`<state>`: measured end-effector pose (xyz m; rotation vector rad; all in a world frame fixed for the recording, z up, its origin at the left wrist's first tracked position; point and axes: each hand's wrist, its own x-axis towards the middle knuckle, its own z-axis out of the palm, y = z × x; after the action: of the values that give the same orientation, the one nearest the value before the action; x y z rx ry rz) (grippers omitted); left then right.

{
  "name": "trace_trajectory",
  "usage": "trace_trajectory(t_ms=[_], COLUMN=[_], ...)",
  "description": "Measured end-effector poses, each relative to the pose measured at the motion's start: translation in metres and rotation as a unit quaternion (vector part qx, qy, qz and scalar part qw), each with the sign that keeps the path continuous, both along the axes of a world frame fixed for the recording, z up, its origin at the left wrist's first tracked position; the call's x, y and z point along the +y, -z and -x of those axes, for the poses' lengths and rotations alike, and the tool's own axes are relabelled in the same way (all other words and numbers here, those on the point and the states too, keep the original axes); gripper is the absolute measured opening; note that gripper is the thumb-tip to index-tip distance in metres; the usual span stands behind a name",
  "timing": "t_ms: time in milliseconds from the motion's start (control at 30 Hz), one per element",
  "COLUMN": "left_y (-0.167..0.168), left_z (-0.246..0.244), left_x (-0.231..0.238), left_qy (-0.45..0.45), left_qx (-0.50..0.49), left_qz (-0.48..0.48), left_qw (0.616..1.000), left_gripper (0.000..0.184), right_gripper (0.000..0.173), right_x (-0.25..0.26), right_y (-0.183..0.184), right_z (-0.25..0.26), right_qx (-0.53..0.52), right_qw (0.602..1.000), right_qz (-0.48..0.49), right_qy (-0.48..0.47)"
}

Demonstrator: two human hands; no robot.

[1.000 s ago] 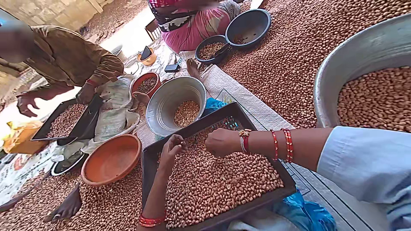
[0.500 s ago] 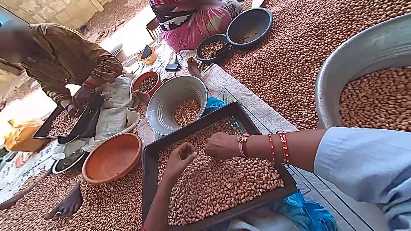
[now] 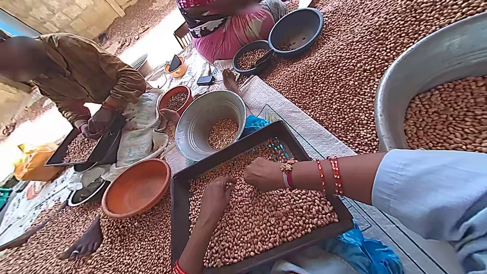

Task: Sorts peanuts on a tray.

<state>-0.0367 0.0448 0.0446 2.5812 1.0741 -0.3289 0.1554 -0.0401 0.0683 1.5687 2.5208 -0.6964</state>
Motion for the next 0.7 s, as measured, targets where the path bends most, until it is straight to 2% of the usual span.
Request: trace_trajectory(t_ms=[100,133,200,267,333,433,500,600,633,700], left_y=[-0.008,-0.013,-0.027,-0.041,-0.052,-0.039,-0.023,-0.002,0.0,0.0], left_z=[-0.006,-0.005,0.001,0.006,0.006,0.002,-0.004,-0.009,-0.012,-0.017], left_x=[0.01,0.017,0.031,0.044,0.051,0.03,0.011,-0.004,-0.007,-0.009], left_qy=[-0.006,-0.01,-0.016,-0.015,-0.009,0.023,0.033,0.039,0.034,0.026], left_qx=[0.041,0.023,-0.095,-0.228,-0.272,-0.237,-0.17,-0.068,-0.03,0.017], left_qz=[0.028,0.027,-0.06,-0.204,-0.245,-0.166,-0.08,-0.047,-0.042,-0.032], left_qw=[0.999,0.999,0.994,0.952,0.93,0.957,0.982,0.996,0.998,0.999], left_gripper=[0.025,0.024,0.018,0.021,0.029,0.016,0.012,0.015,0.017,0.02], right_gripper=[0.011,0.011,0.013,0.014,0.018,0.019,0.019,0.018,0.015,0.012], right_x=[-0.001,-0.001,-0.003,-0.004,-0.002,0.009,0.019,0.028,0.028,0.022], right_y=[0.0,0.001,0.003,0.004,0.001,-0.018,-0.034,-0.05,-0.054,-0.056], right_z=[0.002,0.002,0.003,0.002,0.001,-0.008,-0.021,-0.042,-0.05,-0.062], right_qx=[-0.005,-0.007,-0.009,-0.008,-0.02,-0.002,0.073,0.172,0.181,0.145], right_qw=[1.0,1.0,1.0,1.0,1.0,0.999,0.987,0.931,0.924,0.949], right_qz=[0.005,0.007,0.008,0.007,0.014,-0.009,-0.093,-0.25,-0.259,-0.187], right_qy=[0.006,0.007,0.006,0.003,0.004,0.043,0.112,0.202,0.213,0.208])
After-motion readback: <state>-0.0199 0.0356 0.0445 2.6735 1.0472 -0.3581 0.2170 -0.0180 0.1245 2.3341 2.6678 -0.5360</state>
